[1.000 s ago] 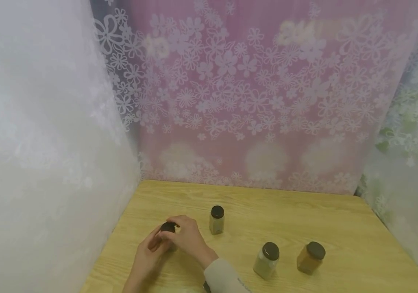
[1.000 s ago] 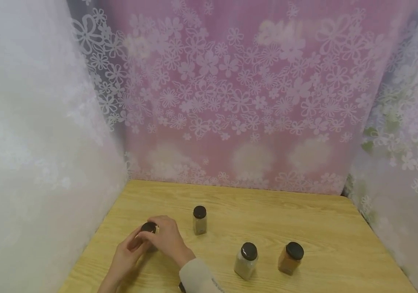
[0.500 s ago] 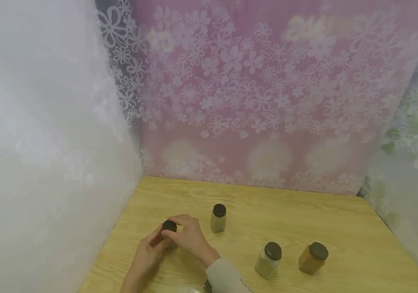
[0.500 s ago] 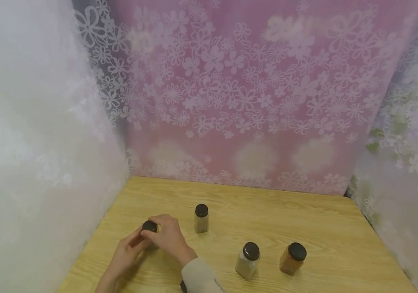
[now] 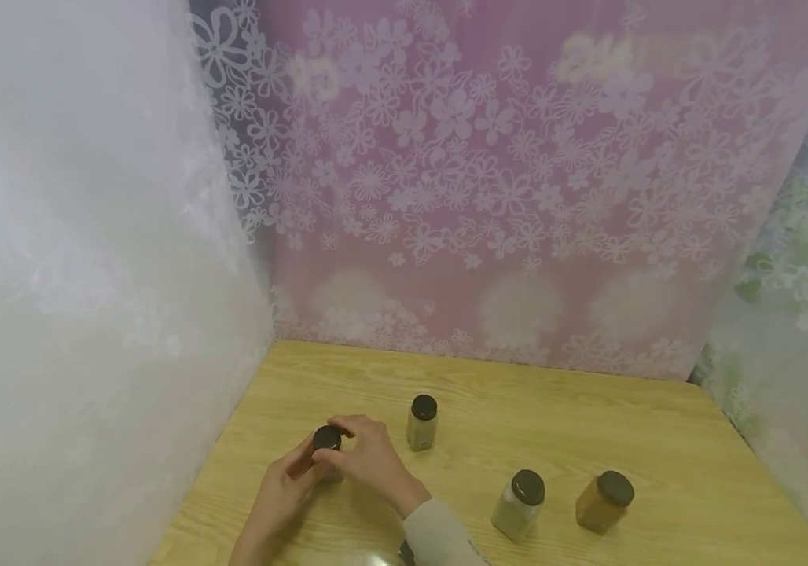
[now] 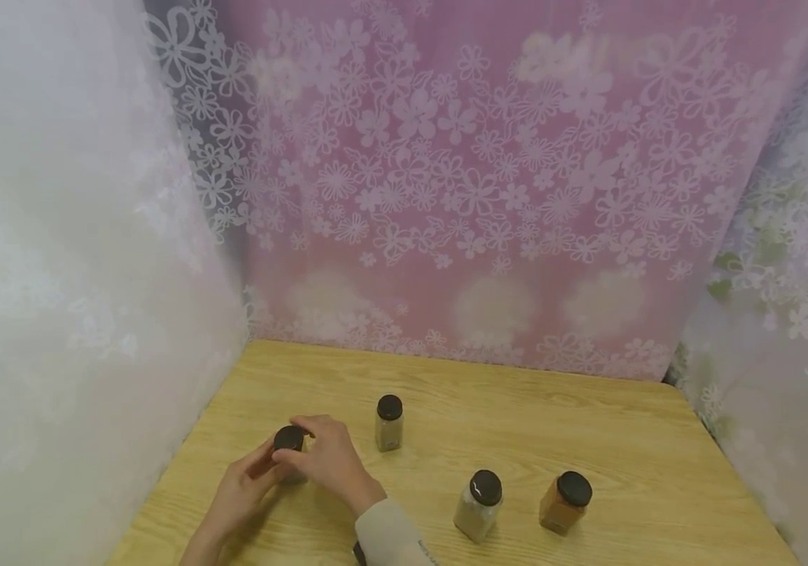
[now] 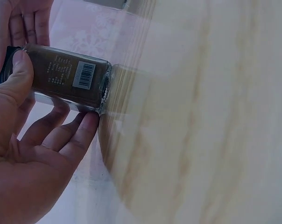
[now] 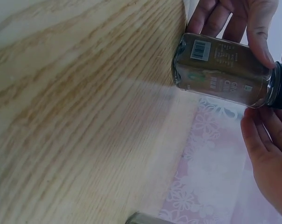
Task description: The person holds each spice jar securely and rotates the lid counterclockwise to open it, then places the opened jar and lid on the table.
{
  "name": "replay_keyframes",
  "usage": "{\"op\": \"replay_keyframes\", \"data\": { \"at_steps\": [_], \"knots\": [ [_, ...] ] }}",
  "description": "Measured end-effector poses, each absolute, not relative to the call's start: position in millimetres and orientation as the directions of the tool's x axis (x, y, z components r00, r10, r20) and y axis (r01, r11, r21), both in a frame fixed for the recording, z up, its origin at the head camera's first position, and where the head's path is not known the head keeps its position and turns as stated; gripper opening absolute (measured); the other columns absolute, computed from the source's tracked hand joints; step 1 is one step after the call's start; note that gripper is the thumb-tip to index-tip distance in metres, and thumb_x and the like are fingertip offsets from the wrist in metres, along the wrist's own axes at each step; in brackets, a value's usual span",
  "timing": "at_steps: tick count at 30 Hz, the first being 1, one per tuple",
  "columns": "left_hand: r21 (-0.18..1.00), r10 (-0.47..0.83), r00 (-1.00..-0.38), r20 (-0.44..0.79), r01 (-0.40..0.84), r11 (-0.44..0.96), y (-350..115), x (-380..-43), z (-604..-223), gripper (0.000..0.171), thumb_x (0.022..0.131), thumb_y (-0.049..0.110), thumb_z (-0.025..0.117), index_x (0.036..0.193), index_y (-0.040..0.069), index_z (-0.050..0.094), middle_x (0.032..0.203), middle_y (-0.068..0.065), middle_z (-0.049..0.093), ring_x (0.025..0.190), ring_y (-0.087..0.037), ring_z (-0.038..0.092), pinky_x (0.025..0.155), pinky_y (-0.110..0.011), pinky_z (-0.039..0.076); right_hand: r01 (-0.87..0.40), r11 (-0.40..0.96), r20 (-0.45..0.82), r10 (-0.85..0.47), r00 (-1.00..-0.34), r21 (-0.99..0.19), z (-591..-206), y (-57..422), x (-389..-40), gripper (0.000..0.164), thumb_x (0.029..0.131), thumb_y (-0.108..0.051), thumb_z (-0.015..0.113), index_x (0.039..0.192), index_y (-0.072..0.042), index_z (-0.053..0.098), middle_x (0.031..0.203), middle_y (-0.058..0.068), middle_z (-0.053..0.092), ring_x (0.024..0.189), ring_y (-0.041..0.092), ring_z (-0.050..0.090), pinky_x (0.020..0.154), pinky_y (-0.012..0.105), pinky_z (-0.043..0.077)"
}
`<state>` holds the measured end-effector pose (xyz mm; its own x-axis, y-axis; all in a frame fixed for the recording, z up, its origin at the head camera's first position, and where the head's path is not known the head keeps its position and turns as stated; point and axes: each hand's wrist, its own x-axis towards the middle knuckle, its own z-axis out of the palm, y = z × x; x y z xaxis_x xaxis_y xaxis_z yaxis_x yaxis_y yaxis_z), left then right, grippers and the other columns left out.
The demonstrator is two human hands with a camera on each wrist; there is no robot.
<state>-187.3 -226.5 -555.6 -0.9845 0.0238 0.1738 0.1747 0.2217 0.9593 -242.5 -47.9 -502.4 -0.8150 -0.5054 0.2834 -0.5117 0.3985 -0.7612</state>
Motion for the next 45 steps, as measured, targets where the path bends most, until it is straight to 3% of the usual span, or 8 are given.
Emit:
{"op": "replay_keyframes", "data": {
  "at_steps": [7, 14, 18, 22, 28, 34, 38, 45],
  "knots": [
    [0.965, 0.009, -0.990, 0.141, 0.140, 0.223, -227.1, -190.1, -547.2, 0.061, 0.092, 0.021, 0.071, 0.147, 0.011, 0.047, 0.147, -0.013, 0.050, 0.130, -0.039, 0.053, 0.103, -0.039, 0.049, -0.450, 0.353, 0.244, -0.496, -0.833, -0.820, -498.9, -46.5, -246.6, 0.056, 0.084, -0.040, 0.079, 0.128, -0.008, 0.064, 0.124, 0.002, 0.068, 0.102, 0.015, 0.067, 0.081, 0.021, 0.056],
    [0.959, -0.007, -0.988, 0.152, 0.145, 0.241, -228.3, -190.7, -546.9, 0.061, 0.091, 0.018, 0.072, 0.146, 0.007, 0.048, 0.142, -0.016, 0.056, 0.125, -0.038, 0.058, 0.098, -0.036, 0.053, -0.528, 0.343, 0.296, -0.541, -0.787, -0.777, -502.0, -48.3, -247.4, 0.047, 0.091, -0.034, 0.074, 0.131, -0.014, 0.064, 0.128, -0.002, 0.066, 0.112, 0.011, 0.061, 0.092, 0.037, 0.055],
    [0.966, -0.027, -0.991, 0.129, 0.119, 0.230, -227.1, -191.9, -546.7, 0.062, 0.089, 0.016, 0.073, 0.145, 0.006, 0.049, 0.143, -0.015, 0.055, 0.128, -0.036, 0.055, 0.101, -0.036, 0.050, -0.531, 0.389, 0.279, -0.542, -0.792, -0.752, -500.5, -47.4, -246.3, 0.055, 0.091, -0.041, 0.072, 0.139, -0.016, 0.058, 0.130, 0.000, 0.064, 0.118, 0.018, 0.058, 0.094, 0.041, 0.053],
    [0.973, -0.036, -0.993, 0.108, 0.098, 0.207, -224.9, -192.3, -545.7, 0.062, 0.089, 0.016, 0.074, 0.145, 0.006, 0.050, 0.144, -0.016, 0.053, 0.131, -0.035, 0.053, 0.102, -0.035, 0.049, -0.481, 0.416, 0.234, -0.518, -0.823, -0.771, -496.9, -45.8, -245.5, 0.063, 0.086, -0.050, 0.074, 0.137, -0.017, 0.058, 0.129, 0.001, 0.064, 0.118, 0.021, 0.058, 0.096, 0.040, 0.051],
    [0.981, -0.031, -0.996, 0.089, 0.083, 0.174, -222.8, -192.0, -545.5, 0.063, 0.089, 0.016, 0.074, 0.145, 0.005, 0.048, 0.147, -0.017, 0.050, 0.134, -0.034, 0.049, 0.102, -0.032, 0.048, -0.511, 0.390, 0.262, -0.536, -0.802, -0.766, -495.8, -44.5, -244.5, 0.050, 0.088, -0.040, 0.076, 0.128, -0.013, 0.063, 0.125, -0.002, 0.066, 0.114, 0.013, 0.059, 0.095, 0.036, 0.051],
    [0.974, -0.020, -0.993, 0.116, 0.110, 0.197, -223.2, -190.3, -547.9, 0.063, 0.089, 0.013, 0.073, 0.146, 0.001, 0.046, 0.148, -0.021, 0.046, 0.135, -0.038, 0.046, 0.102, -0.035, 0.046, -0.538, 0.385, 0.253, -0.584, -0.771, -0.750, -499.0, -41.8, -244.1, 0.051, 0.094, -0.034, 0.069, 0.139, -0.013, 0.058, 0.137, 0.001, 0.061, 0.123, 0.017, 0.056, 0.098, 0.042, 0.052],
    [0.976, -0.029, -0.991, 0.129, 0.121, 0.182, -223.9, -190.0, -550.3, 0.063, 0.089, 0.011, 0.074, 0.144, -0.001, 0.047, 0.145, -0.023, 0.048, 0.133, -0.039, 0.048, 0.101, -0.033, 0.048, -0.499, 0.404, 0.197, -0.592, -0.782, -0.767, -497.1, -41.1, -243.4, 0.060, 0.095, -0.044, 0.067, 0.147, -0.019, 0.050, 0.139, -0.001, 0.058, 0.126, 0.024, 0.055, 0.100, 0.046, 0.050],
    [0.980, -0.019, -0.991, 0.131, 0.127, 0.152, -225.4, -190.0, -554.2, 0.063, 0.089, 0.013, 0.074, 0.145, 0.001, 0.048, 0.146, -0.020, 0.049, 0.134, -0.036, 0.047, 0.101, -0.028, 0.047, -0.474, 0.403, 0.219, -0.535, -0.816, -0.783, -496.1, -43.2, -242.8, 0.053, 0.089, -0.047, 0.072, 0.127, -0.013, 0.057, 0.121, 0.001, 0.067, 0.111, 0.020, 0.062, 0.087, 0.036, 0.054]
  ]
}}
